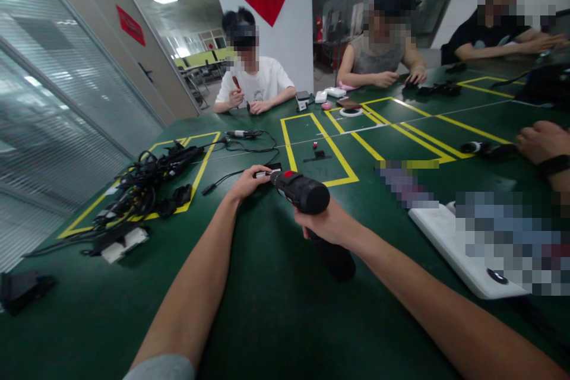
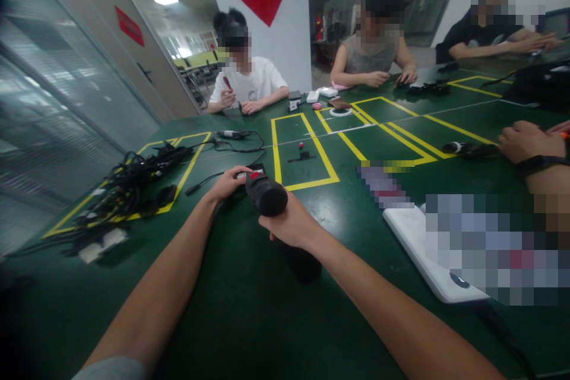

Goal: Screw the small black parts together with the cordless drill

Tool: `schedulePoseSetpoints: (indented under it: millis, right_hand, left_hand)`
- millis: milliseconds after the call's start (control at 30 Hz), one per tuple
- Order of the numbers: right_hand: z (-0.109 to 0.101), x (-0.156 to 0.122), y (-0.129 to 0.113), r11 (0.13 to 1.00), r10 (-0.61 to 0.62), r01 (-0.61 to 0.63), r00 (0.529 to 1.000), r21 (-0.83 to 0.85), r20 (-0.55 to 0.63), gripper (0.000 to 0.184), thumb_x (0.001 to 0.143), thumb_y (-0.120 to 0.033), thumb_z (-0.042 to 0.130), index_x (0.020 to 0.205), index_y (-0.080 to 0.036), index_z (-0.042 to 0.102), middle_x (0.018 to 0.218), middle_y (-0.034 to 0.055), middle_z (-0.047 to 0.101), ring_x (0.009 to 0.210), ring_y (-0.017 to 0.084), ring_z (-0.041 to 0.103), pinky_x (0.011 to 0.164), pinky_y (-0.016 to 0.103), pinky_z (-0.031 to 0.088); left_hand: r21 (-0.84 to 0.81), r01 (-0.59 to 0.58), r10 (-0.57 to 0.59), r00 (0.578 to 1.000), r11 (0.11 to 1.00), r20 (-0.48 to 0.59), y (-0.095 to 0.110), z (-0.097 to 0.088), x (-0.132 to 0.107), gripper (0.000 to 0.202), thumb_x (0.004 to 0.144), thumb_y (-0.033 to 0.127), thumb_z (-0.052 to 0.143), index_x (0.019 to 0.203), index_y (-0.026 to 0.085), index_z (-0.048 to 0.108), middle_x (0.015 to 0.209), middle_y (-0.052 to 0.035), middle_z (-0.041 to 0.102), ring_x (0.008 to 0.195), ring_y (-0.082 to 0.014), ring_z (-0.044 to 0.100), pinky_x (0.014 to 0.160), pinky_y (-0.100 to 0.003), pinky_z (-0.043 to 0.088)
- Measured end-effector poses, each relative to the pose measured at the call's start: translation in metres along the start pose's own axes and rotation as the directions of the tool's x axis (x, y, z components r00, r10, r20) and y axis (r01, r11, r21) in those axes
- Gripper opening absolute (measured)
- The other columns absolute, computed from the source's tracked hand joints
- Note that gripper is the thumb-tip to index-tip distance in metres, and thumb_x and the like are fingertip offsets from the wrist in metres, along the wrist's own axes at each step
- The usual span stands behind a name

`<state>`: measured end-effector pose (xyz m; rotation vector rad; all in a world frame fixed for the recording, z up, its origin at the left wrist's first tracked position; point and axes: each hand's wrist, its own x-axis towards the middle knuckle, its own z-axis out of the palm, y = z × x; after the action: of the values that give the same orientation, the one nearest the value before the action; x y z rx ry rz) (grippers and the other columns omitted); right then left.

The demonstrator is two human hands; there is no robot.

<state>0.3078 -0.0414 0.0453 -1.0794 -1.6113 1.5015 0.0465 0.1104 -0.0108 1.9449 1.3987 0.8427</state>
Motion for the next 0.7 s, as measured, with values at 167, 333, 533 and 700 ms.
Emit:
schedulePoseSetpoints:
  millis: [167,333,533,700]
  right_hand:
    - [-0.0001,-0.0007,-0.0011,1.000,0.006,-0.006,1.000,-0.030,-0.006,0.022,0.069,-0.012,0.060,0.088,-0.019,0.051,0.054,-0.0039,0.056,0.047,0.016,0.060,0.047,0.026,0.046]
    - [-0.0006,-0.0011,-0.0025,1.000,0.006,-0.006,1.000,-0.002,0.007,0.020,0.069,-0.012,0.060,0.086,-0.019,0.051,0.057,-0.0037,0.057,0.046,0.015,0.059,0.048,0.026,0.046]
    - [-0.0004,-0.0021,-0.0070,0.999,0.034,-0.034,0.999,-0.021,0.001,0.018,0.070,-0.009,0.059,0.083,-0.019,0.050,0.053,-0.0041,0.055,0.045,0.015,0.058,0.047,0.025,0.044]
    - [0.0006,-0.0037,-0.0090,0.999,0.030,-0.030,1.000,-0.035,-0.009,0.018,0.070,-0.009,0.060,0.082,-0.020,0.050,0.055,-0.0040,0.054,0.047,0.015,0.059,0.047,0.025,0.044]
  left_hand:
    - [0.012,-0.019,0.019,1.000,1.000,0.001,0.0010,-0.0008,-0.0002,0.043,0.073,0.044,0.070,0.107,0.019,0.072,0.119,-0.0086,0.068,0.109,-0.0268,0.060,0.103,-0.042,0.042]
    - [0.023,-0.030,0.030,1.000,0.999,-0.006,0.0039,-0.0006,-0.0009,0.042,0.072,0.043,0.070,0.106,0.018,0.072,0.119,-0.0084,0.068,0.112,-0.0269,0.060,0.103,-0.040,0.042]
    - [0.039,-0.022,0.023,1.000,0.999,-0.020,0.0050,0.0000,-0.0009,0.041,0.072,0.044,0.069,0.105,0.019,0.072,0.117,-0.0078,0.069,0.112,-0.0273,0.060,0.105,-0.040,0.042]
    - [0.051,-0.026,0.027,1.000,0.998,-0.005,0.0072,-0.0006,-0.0020,0.040,0.073,0.043,0.068,0.105,0.020,0.072,0.119,-0.0078,0.069,0.115,-0.0278,0.058,0.107,-0.041,0.040]
